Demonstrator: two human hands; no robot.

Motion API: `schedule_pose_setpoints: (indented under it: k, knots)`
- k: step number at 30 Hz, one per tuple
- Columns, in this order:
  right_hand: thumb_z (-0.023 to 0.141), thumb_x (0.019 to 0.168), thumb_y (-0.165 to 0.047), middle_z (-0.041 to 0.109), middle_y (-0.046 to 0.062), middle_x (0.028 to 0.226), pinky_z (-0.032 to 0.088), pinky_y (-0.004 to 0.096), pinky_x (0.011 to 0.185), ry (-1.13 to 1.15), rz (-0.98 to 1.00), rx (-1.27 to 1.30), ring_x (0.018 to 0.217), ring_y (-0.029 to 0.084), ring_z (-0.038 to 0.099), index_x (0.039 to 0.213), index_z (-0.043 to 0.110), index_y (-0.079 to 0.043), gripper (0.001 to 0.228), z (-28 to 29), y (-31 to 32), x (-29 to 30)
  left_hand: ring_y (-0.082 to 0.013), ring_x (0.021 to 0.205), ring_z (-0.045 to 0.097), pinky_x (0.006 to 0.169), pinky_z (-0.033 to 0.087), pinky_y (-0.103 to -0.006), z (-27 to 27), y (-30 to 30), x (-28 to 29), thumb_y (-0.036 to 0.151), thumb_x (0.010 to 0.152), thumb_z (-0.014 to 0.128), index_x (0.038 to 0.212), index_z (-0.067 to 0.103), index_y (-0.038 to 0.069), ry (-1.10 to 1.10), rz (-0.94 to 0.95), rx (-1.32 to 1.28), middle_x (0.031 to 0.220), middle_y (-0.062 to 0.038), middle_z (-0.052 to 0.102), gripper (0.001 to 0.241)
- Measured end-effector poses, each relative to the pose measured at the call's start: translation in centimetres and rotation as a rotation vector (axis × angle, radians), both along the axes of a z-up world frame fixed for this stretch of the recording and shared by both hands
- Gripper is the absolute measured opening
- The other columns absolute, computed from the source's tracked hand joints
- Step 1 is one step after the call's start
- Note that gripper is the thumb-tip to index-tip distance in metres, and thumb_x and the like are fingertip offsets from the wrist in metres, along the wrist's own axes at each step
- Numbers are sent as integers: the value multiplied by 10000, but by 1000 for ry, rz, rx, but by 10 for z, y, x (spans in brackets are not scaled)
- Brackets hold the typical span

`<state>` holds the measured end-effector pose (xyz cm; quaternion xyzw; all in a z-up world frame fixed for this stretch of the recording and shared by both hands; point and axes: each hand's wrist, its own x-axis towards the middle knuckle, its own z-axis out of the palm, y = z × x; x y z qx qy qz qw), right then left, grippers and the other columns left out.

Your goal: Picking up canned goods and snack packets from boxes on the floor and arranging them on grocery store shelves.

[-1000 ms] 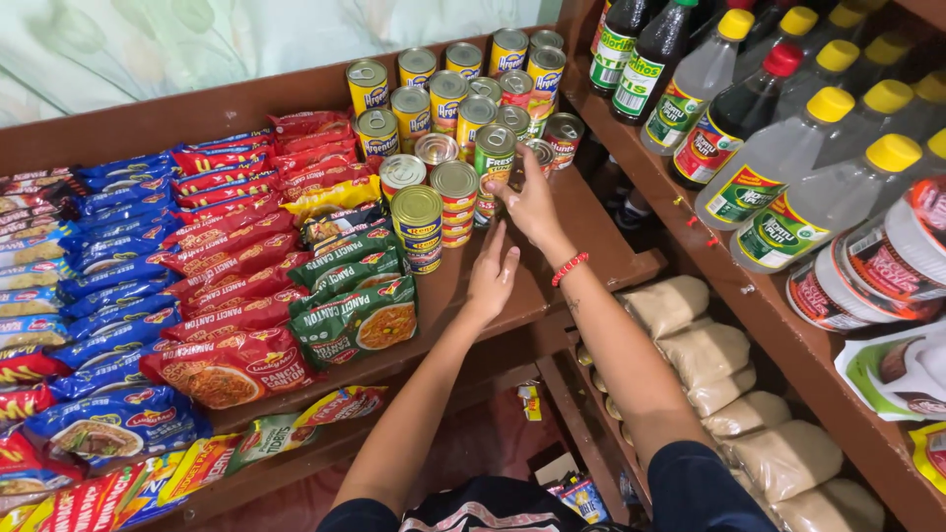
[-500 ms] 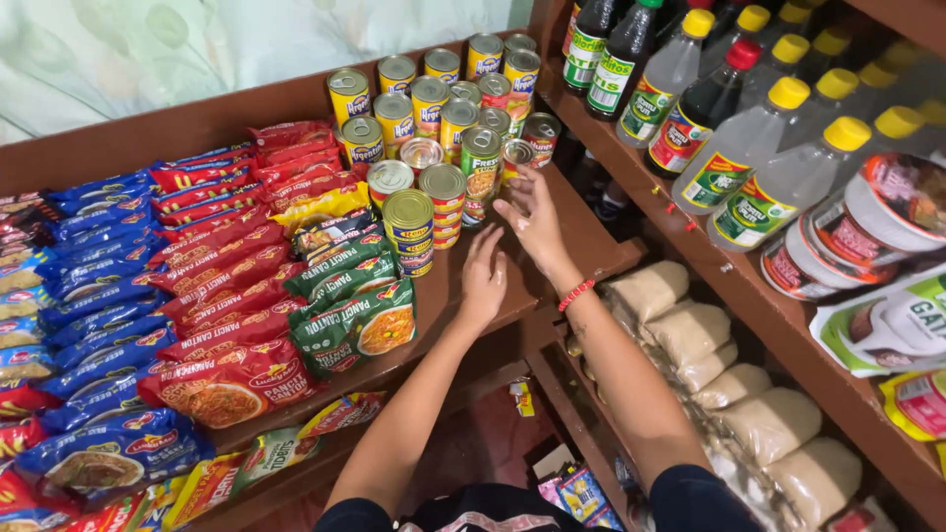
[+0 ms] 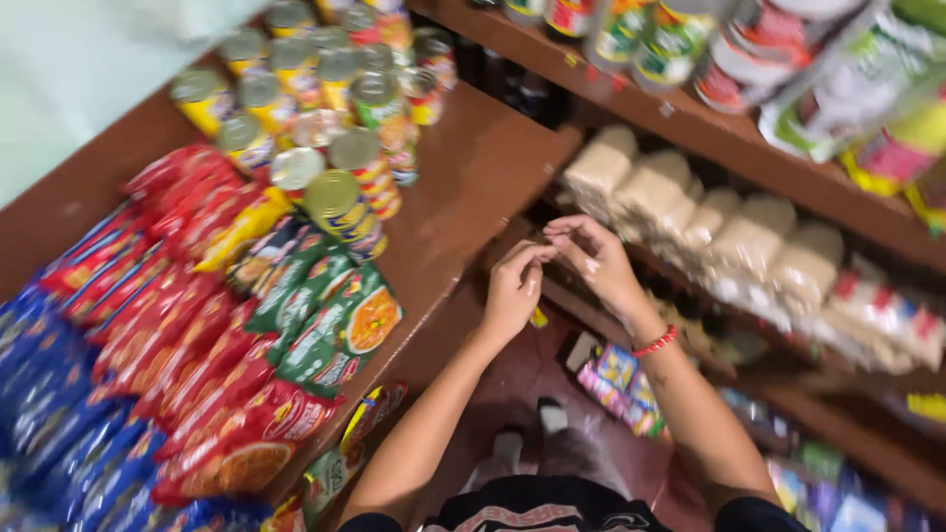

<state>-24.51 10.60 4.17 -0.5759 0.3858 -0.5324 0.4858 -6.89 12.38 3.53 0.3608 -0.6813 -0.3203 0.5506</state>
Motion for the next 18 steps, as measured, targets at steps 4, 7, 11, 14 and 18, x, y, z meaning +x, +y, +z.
schedule_pose_setpoints:
  k: [4, 7, 11, 14, 18]
  knots:
    - [667, 1016, -86, 705, 63, 1151, 531, 288, 958, 113, -264, 45, 1071, 122, 645, 1210, 649, 3, 215, -32, 91, -66, -170, 963, 717, 851, 561, -276, -38, 26, -52, -141, 908, 508, 1150, 676, -5, -5, -429, 193, 1066, -111, 723, 325]
    - [663, 1007, -96, 698, 52, 1159, 536, 286, 960, 34, -429, 182, 1059, 118, 653, 1217, 637, -5, 230, -49, 173, -106, -147, 951, 688, 882, 546, -270, -84, 49, -93, -124, 936, 514, 1201, 673, 6, -45, -679, 321, 1054, -94, 745, 335]
    - [664, 1020, -108, 695, 57, 1167, 536, 281, 961, -22, -662, 272, 1064, 112, 650, 1238, 633, -4, 243, -87, 287, -145, -131, 950, 687, 885, 552, -264, -118, 93, -144, -92, 947, 517, 1219, 660, 17, -115, -900, 402, 1060, -75, 746, 326]
    - [667, 1032, -132, 712, 62, 1158, 549, 281, 904, -35, -850, 300, 997, 117, 656, 1248, 635, -14, 248, -101, 371, -163, -142, 970, 694, 881, 541, -270, -134, 133, -187, -79, 979, 523, 1206, 669, 12, -176, -1009, 369, 1067, -82, 755, 284]
    - [667, 1009, -170, 709, 55, 1169, 567, 291, 908, -161, -1079, 363, 1029, 132, 684, 1260, 626, -31, 290, -104, 477, -168, -134, 906, 689, 793, 554, -265, -149, 199, -242, -81, 934, 503, 1206, 671, 26, -310, -1165, 455, 1049, -84, 748, 336]
